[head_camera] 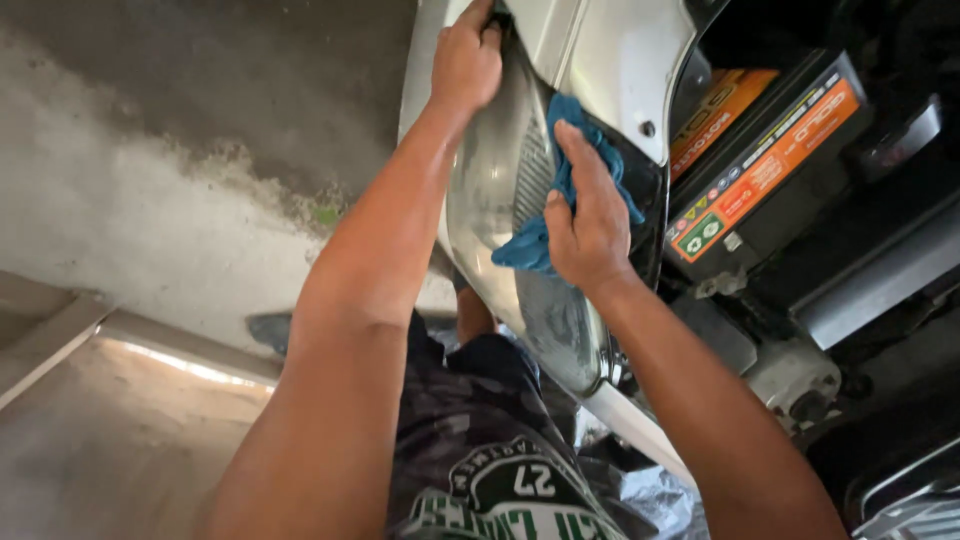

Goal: Cleaning and sanding car headlights to restore clarity.

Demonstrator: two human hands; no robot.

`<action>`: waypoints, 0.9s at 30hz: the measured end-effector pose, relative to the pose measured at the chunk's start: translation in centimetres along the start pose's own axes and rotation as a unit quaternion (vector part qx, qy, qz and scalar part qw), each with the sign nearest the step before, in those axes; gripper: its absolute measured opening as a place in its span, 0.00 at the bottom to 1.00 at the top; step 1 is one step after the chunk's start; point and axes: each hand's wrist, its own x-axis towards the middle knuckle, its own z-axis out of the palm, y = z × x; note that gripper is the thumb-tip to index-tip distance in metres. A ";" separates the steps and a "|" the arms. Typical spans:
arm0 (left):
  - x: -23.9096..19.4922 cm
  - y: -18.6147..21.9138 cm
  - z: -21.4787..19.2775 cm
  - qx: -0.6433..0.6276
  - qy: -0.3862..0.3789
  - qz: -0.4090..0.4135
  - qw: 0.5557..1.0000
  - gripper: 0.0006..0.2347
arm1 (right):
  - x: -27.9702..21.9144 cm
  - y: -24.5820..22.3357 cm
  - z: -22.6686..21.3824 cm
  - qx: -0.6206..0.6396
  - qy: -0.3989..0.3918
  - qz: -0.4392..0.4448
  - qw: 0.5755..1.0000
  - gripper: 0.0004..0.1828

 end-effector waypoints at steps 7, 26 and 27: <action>-1.7 -3.8 0.7 -0.014 0.004 0.067 0.998 0.18 | -0.2 0.3 0.0 -0.017 -0.003 -0.008 1.000 0.32; 1.3 -3.9 1.1 0.022 -0.014 0.018 1.000 0.18 | 0.8 0.6 0.1 -0.023 0.014 -0.026 0.999 0.32; 1.0 -4.6 1.7 0.032 -0.022 0.013 0.999 0.17 | 0.1 0.4 0.2 -0.021 0.006 -0.030 0.999 0.32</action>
